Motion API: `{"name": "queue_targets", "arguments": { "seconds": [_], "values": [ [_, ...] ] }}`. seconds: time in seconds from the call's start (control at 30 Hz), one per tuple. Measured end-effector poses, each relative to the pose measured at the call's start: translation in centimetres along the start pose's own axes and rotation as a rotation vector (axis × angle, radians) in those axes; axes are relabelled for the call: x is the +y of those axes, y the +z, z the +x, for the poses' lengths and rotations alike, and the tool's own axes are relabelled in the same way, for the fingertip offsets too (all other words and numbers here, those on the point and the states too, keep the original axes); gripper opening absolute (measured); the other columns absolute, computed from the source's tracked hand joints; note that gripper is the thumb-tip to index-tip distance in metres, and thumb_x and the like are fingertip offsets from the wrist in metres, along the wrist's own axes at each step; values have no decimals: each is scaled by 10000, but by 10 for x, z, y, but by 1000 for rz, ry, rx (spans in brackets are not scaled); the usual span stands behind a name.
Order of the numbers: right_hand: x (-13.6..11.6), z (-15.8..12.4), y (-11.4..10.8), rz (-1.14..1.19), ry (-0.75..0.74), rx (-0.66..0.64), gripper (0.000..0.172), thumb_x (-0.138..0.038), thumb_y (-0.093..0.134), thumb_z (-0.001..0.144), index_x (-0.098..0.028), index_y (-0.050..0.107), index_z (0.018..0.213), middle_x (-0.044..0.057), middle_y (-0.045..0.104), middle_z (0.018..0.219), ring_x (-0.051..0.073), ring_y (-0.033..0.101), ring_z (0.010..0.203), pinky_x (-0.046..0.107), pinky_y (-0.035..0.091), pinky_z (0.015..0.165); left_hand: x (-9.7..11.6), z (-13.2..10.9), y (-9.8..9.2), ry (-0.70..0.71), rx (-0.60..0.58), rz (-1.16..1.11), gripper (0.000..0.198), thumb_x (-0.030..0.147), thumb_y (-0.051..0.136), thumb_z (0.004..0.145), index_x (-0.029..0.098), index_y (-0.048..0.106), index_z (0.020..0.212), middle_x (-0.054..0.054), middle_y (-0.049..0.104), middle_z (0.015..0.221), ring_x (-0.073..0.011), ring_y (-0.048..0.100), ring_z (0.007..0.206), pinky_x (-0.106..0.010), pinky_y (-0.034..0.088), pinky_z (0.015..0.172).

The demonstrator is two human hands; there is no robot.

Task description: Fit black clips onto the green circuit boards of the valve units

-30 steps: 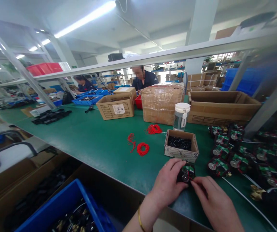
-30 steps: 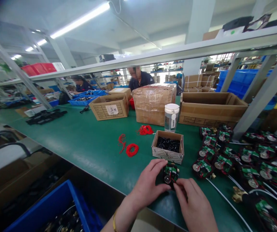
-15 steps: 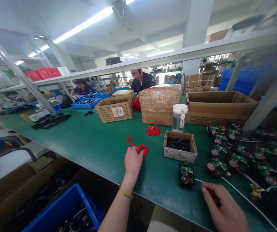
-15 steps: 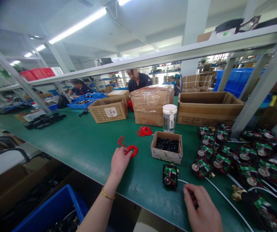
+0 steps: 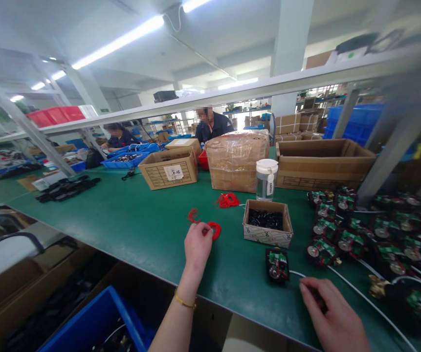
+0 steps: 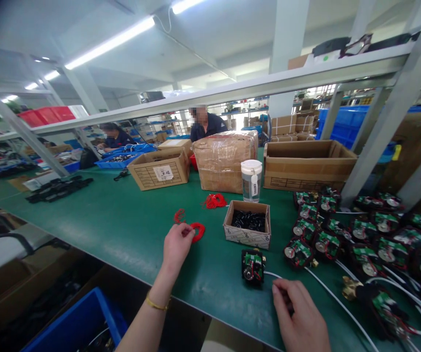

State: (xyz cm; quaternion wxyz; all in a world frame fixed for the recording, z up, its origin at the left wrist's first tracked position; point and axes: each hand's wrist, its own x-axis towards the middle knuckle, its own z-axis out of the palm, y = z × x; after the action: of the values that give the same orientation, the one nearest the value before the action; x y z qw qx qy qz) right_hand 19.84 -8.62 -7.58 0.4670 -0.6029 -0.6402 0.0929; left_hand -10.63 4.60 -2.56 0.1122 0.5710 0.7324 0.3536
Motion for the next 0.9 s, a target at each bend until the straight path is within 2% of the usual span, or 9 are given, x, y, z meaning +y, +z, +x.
{"name": "queue_targets", "arguments": {
  "seconds": [0.13,0.23,0.37,0.5,0.63,0.77,0.83,0.9],
  "values": [
    [0,-1,1,17,21,5,502,-666,476,1041,-241,708,913,36,681,896,202,676,733,270,564,618,12,-9,-14,56,-25,-161,112,262,648,860,214,721,791,-34,706,903,-198,662,882,-304,485,862],
    [0,-3,2,26,24,11,494,-654,476,1047,-238,708,918,38,673,885,201,658,713,273,550,606,21,-15,-26,60,-70,-274,165,342,637,867,203,716,829,-32,723,873,-195,668,839,-297,502,815],
    [-8,-1,-1,60,13,22,423,-593,509,1054,-237,704,938,35,663,895,199,648,732,270,540,622,37,-28,-41,37,-233,-494,241,427,692,828,186,700,820,-14,707,805,-179,645,779,-264,487,734],
    [-34,10,-7,182,26,1,315,-492,555,1037,-228,710,960,48,660,917,209,648,778,279,545,673,59,-51,-50,-26,-431,-719,228,398,754,786,180,686,793,0,662,771,-165,598,767,-255,454,733],
    [-62,22,-8,380,82,-126,249,-402,568,991,-220,720,1068,62,673,982,219,651,849,299,548,728,82,-76,-49,-79,-630,-833,189,347,765,791,178,681,785,-3,669,776,-158,598,783,-252,461,762],
    [-70,27,-6,615,227,-323,351,-348,614,914,-215,674,1233,73,679,1127,220,650,930,331,548,801,98,-93,-42,-205,-804,-1021,214,335,801,770,166,672,789,-10,674,772,-142,614,761,-250,492,759],
    [-70,27,-6,747,287,-415,371,-332,638,886,-207,673,1234,79,684,1143,224,646,969,343,543,843,101,-98,-37,-288,-853,-1103,248,331,835,739,161,662,787,-16,679,768,-149,644,755,-262,520,759],
    [-70,26,-9,844,337,-474,321,-337,664,869,-193,699,1154,70,696,1060,219,644,948,325,537,827,102,-101,-32,-355,-873,-1149,272,318,862,715,157,656,790,-20,682,761,-154,664,742,-271,544,744]
  ]
}}
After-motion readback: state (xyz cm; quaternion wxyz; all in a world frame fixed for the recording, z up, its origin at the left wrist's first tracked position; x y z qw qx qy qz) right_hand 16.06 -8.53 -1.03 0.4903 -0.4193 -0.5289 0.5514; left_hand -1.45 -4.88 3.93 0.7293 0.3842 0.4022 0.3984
